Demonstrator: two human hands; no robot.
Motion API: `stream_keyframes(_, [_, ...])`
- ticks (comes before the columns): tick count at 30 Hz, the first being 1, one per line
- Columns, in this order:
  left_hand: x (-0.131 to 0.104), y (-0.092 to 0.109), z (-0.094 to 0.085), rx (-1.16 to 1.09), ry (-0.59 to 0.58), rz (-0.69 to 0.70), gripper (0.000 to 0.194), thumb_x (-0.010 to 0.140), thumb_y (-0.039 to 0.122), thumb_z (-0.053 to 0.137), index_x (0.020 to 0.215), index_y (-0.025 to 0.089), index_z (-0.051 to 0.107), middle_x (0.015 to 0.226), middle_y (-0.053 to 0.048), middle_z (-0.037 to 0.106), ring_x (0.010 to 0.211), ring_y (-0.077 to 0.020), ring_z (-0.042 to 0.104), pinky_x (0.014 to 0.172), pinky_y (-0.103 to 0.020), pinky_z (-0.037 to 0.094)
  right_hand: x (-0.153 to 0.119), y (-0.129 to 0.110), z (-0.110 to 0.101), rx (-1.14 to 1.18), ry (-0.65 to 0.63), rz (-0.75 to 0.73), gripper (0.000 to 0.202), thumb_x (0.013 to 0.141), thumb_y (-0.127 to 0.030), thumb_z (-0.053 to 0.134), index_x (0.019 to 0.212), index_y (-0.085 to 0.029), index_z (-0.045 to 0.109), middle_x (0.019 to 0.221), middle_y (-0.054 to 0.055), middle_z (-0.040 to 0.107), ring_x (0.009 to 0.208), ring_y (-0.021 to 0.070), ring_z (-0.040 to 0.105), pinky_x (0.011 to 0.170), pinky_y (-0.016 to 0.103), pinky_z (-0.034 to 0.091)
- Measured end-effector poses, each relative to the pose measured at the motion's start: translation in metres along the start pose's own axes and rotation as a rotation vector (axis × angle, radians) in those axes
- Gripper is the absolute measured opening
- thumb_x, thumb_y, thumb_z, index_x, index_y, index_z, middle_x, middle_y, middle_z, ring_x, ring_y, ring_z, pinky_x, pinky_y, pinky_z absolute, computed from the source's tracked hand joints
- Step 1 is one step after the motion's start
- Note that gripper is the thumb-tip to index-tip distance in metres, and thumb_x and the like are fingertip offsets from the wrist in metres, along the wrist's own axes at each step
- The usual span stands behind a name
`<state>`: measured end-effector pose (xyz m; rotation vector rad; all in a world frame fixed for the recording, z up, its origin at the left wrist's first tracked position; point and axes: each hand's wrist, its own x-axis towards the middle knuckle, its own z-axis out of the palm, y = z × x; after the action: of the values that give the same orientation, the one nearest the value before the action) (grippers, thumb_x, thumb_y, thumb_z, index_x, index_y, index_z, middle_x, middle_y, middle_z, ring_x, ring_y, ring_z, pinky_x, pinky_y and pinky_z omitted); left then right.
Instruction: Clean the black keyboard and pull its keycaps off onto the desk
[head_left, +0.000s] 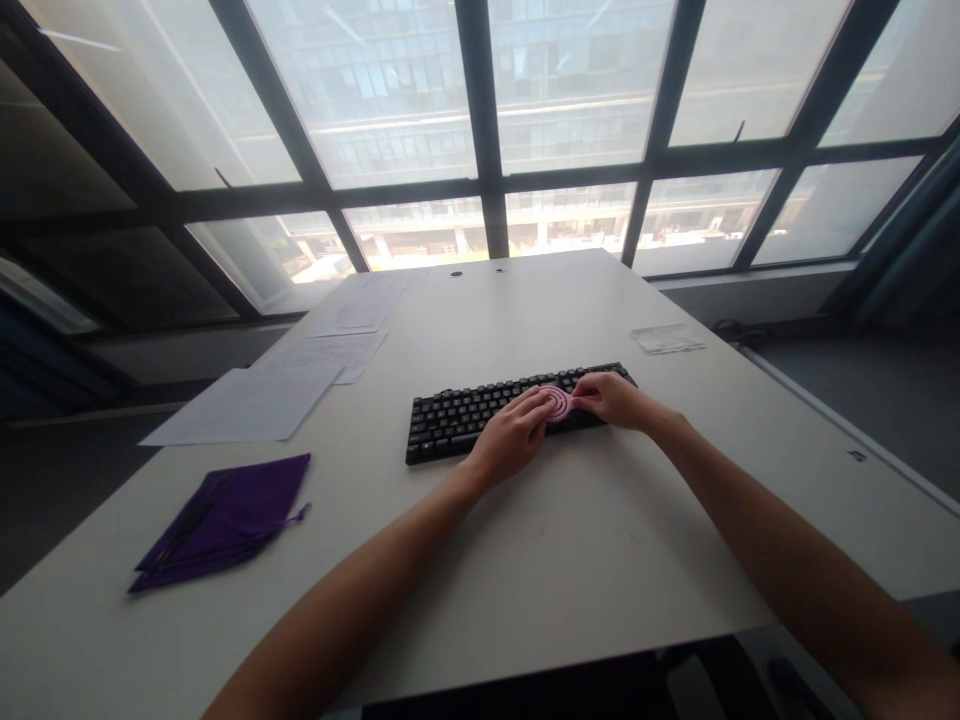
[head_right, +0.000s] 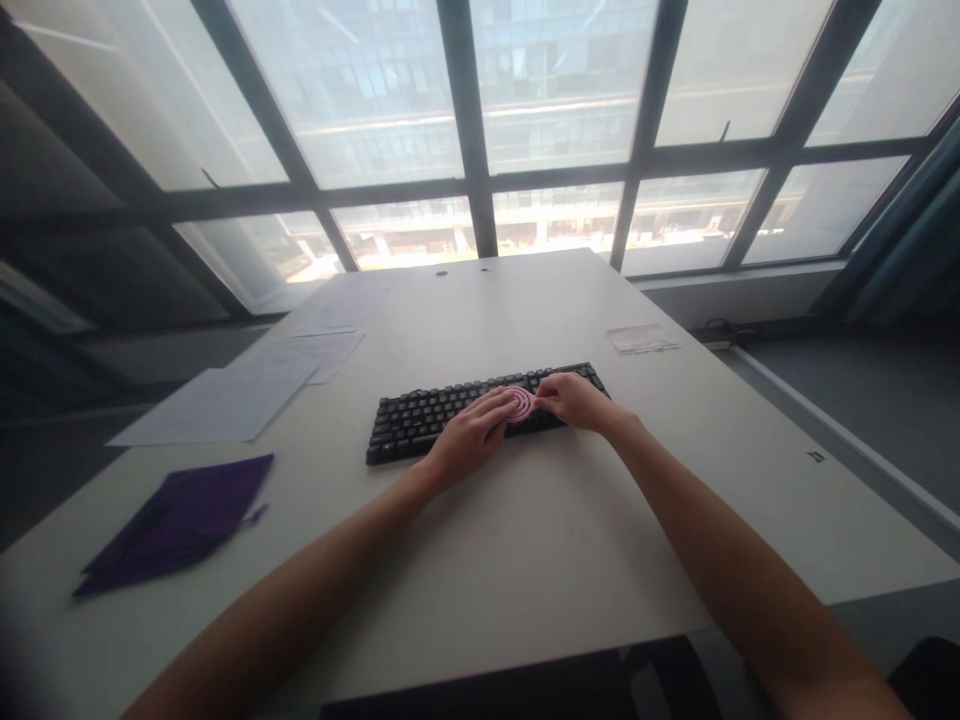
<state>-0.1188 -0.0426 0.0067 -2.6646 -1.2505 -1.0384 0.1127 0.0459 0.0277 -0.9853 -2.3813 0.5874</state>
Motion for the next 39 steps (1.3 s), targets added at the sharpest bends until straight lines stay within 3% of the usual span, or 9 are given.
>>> stream_keyframes(10, [-0.001,-0.002,0.002,0.077,0.025,-0.048,0.043,0.098,0.017,0.048,0.140,0.021,0.052,0.147,-0.008,0.053,0.142,-0.0237,0.042,0.119,-0.048,0.039,0.001,-0.003,0.011,-0.014,0.135,-0.117,0.018,0.092,-0.028,0.060,0.095,-0.017,0.074,0.091,0.008,0.073,0.084,0.0201,0.065,0.081,0.030,0.048])
stream_keyframes(19, [-0.003,-0.003,0.004,0.107,-0.015,-0.080,0.052,0.097,0.020,0.047,0.149,0.016,0.042,0.154,-0.012,0.044,0.147,-0.0257,0.033,0.121,-0.047,0.035,0.002,-0.003,0.016,-0.085,0.236,-0.050,0.022,0.096,-0.028,0.056,0.105,-0.018,0.074,0.101,0.009,0.072,0.093,0.0209,0.066,0.087,0.029,0.048])
stream_keyframes(23, [-0.003,-0.005,0.005,0.115,-0.038,-0.090,0.050,0.098,0.021,0.047,0.147,0.013,0.043,0.154,-0.013,0.044,0.148,-0.0251,0.032,0.122,-0.044,0.034,0.002,0.000,0.017,-0.102,0.226,-0.049,0.021,0.096,-0.025,0.056,0.100,-0.018,0.075,0.095,0.008,0.071,0.088,0.0197,0.066,0.083,0.027,0.047])
stream_keyframes(30, [-0.002,-0.004,0.005,0.105,-0.027,-0.120,0.047,0.097,0.021,0.048,0.144,0.016,0.048,0.151,-0.011,0.048,0.146,-0.0244,0.036,0.121,-0.044,0.036,0.005,0.002,0.021,-0.149,0.208,-0.033,0.017,0.093,-0.025,0.060,0.086,-0.018,0.074,0.083,0.007,0.071,0.078,0.0196,0.065,0.073,0.026,0.045])
stream_keyframes(39, [-0.002,-0.002,0.002,0.106,-0.017,-0.125,0.048,0.097,0.018,0.048,0.144,0.013,0.048,0.150,-0.013,0.049,0.145,-0.0249,0.037,0.121,-0.044,0.036,0.005,0.002,0.025,-0.058,0.252,-0.077,0.016,0.093,-0.022,0.060,0.098,-0.018,0.075,0.095,0.009,0.073,0.088,0.0216,0.067,0.083,0.030,0.048])
